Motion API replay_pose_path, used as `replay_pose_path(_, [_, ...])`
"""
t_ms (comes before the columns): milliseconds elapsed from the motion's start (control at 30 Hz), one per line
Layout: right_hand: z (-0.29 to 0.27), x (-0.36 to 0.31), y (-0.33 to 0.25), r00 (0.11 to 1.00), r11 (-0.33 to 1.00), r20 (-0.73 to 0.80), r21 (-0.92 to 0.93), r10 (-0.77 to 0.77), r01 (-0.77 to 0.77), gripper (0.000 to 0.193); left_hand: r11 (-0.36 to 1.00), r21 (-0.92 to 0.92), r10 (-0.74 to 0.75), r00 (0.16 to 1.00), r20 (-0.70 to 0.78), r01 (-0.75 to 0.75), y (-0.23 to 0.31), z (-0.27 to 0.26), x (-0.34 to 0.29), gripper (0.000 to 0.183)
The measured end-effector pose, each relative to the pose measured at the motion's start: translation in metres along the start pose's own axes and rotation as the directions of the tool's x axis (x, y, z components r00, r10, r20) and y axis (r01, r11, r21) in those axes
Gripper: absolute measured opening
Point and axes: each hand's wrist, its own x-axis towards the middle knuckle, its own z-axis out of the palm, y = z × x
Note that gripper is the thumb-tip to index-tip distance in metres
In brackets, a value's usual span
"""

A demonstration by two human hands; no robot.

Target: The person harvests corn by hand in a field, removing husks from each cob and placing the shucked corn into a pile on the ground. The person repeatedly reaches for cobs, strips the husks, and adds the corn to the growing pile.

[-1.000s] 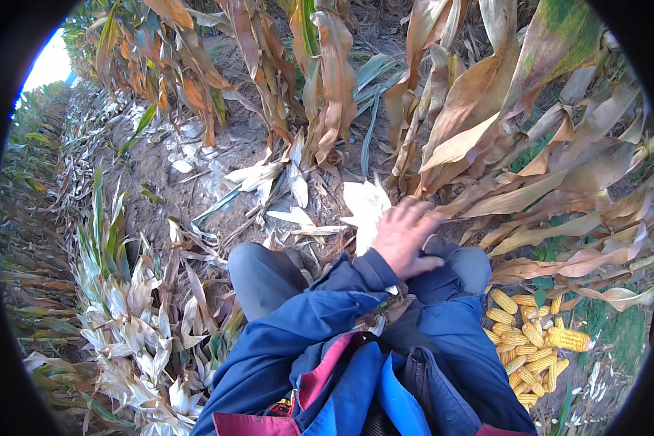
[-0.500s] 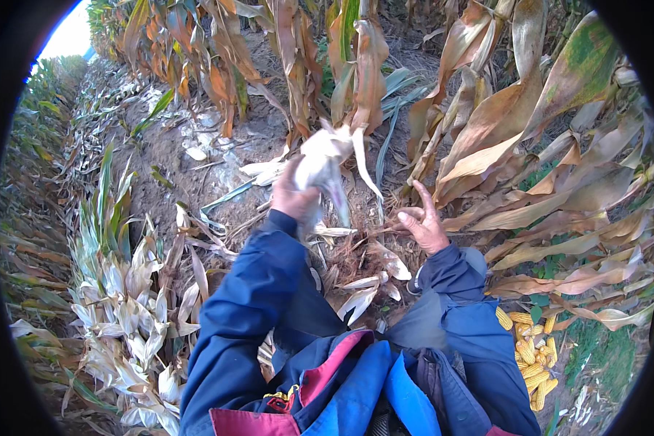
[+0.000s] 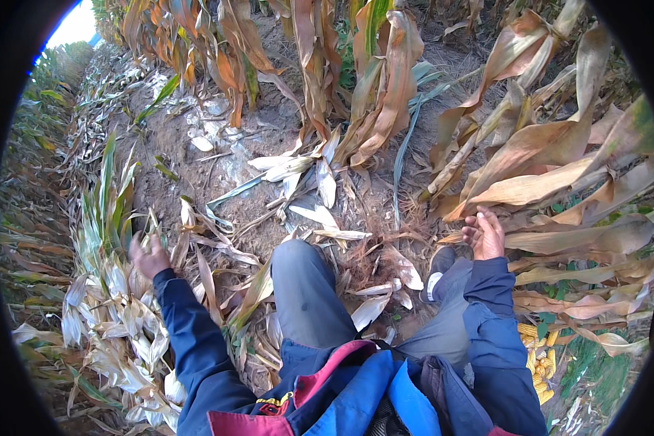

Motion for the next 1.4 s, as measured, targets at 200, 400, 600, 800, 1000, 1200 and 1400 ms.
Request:
replay_pose_path(200, [0.008, 0.009, 0.022, 0.999, 0.951, 0.017, -0.305, -0.047, 0.050, 0.056, 0.976, -0.131, -0.014, 0.651, 0.759, 0.174, 0.117, 0.239, -0.101, 0.039])
replay_pose_path(400, [0.007, 0.026, 0.016, 1.000, 0.903, 0.010, -0.429, 0.008, -0.002, 0.041, 0.973, -0.061, 0.134, 0.331, 0.934, -0.222, 0.219, 0.357, -0.140, 0.040])
replay_pose_path(600, [0.028, 0.045, 0.011, 0.991, 0.834, 0.067, -0.547, 0.119, -0.063, 0.037, 0.934, 0.042, 0.054, 0.257, 0.965, -0.354, 0.235, 0.464, -0.149, 0.050])
replay_pose_path(800, [0.044, 0.074, 0.010, 0.972, 0.776, 0.002, -0.603, 0.233, -0.185, 0.038, 0.875, 0.098, -0.008, 0.189, 0.982, -0.474, 0.208, 0.519, -0.162, 0.057])
replay_pose_path(1000, [0.051, 0.082, 0.013, 0.973, 0.776, 0.044, -0.612, 0.227, -0.153, 0.038, 0.631, 0.111, -0.024, 0.123, 0.992, -0.768, 0.174, 0.489, -0.202, 0.030])
replay_pose_path(1200, [0.056, 0.069, 0.014, 0.968, 0.781, 0.083, -0.609, 0.237, -0.139, 0.036, 0.736, -0.001, 0.013, 0.013, 1.000, -0.677, 0.157, 0.444, -0.214, 0.051])
replay_pose_path(1400, [0.077, 0.050, 0.034, 0.948, 0.762, 0.280, -0.643, 0.148, 0.071, 0.037, 0.887, -0.386, 0.387, 0.050, 0.921, 0.251, 0.235, 0.345, -0.198, 0.071])
